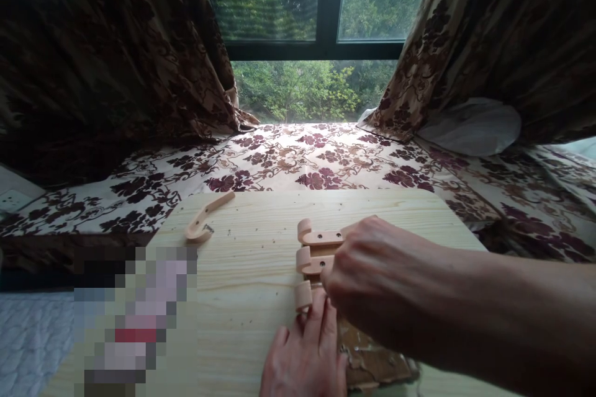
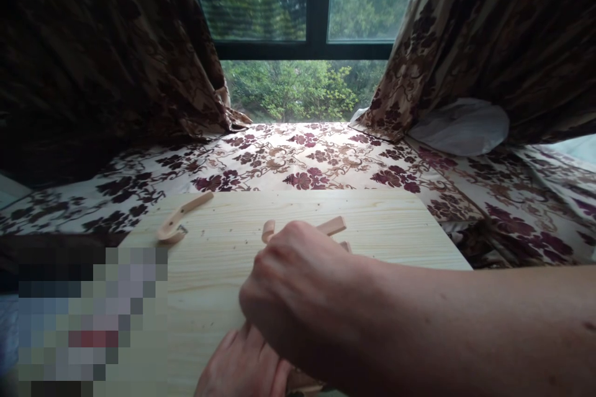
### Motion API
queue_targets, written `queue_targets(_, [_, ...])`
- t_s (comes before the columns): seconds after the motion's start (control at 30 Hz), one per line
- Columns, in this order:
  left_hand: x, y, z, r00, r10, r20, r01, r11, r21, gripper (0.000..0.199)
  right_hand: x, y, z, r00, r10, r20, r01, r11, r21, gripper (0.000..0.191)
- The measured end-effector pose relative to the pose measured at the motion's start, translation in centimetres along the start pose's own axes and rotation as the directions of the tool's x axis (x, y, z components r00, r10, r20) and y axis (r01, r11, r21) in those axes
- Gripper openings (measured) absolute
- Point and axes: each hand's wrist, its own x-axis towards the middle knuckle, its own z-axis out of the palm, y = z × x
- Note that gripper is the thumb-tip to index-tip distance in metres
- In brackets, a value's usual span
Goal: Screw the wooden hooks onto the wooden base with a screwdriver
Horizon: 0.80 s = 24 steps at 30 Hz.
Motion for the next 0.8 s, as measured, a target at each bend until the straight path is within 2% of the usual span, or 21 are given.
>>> queue_targets(0.13, [-0.1, 0.0, 0.4, 1.000, 0.004, -0.005, -0.004, 1.000, -0.002, 0.039, -0.1, 0.4, -0.4, 0.998, -0.032, -0.061, 0.033, 0.999, 0.013, 0.015])
queue_targets(0.23, [-0.1, 0.0, 0.6, 1.000, 0.007, -0.001, -0.007, 1.000, -0.008, 0.034, 0.3, 0.5, -0.1, 0.994, -0.090, -0.058, 0.094, 0.992, 0.083, 0.015])
queue_targets(0.33, [0.0, -0.2, 0.2, 1.000, 0.015, 0.006, -0.015, 1.000, -0.012, 0.037, 0.9, 0.4, 0.1, 0.999, -0.052, 0.006, 0.051, 0.994, 0.094, 0.019])
queue_targets(0.43, [-0.1, -0.4, -0.7, 0.999, 0.042, 0.017, -0.042, 0.999, -0.017, 0.041, 1.0, 0.5, -0.6, 0.991, 0.025, 0.131, -0.038, 0.994, 0.099, 0.024])
queue_targets(0.5, [-0.1, -0.4, -1.1, 0.997, 0.066, 0.026, -0.066, 0.998, -0.021, 0.039, 0.8, 0.6, -1.0, 0.985, 0.057, 0.163, -0.075, 0.992, 0.106, 0.023])
queue_targets(0.6, [-0.1, -0.4, -1.3, 0.997, 0.064, 0.032, -0.063, 0.998, -0.021, 0.032, 0.4, 0.7, -0.8, 0.999, -0.029, 0.037, 0.025, 0.993, 0.118, 0.014])
queue_targets(0.7, [0.0, -0.1, -1.0, 0.998, 0.048, 0.036, -0.047, 0.999, -0.017, 0.026, 0.2, 0.5, 0.1, 0.988, -0.110, -0.105, 0.118, 0.990, 0.073, 0.009])
queue_targets(0.8, [0.1, -0.1, -0.9, 0.998, 0.046, 0.032, -0.045, 0.999, -0.013, 0.033, 0.3, 0.1, 0.3, 0.994, -0.080, -0.079, 0.083, 0.996, 0.043, 0.014])
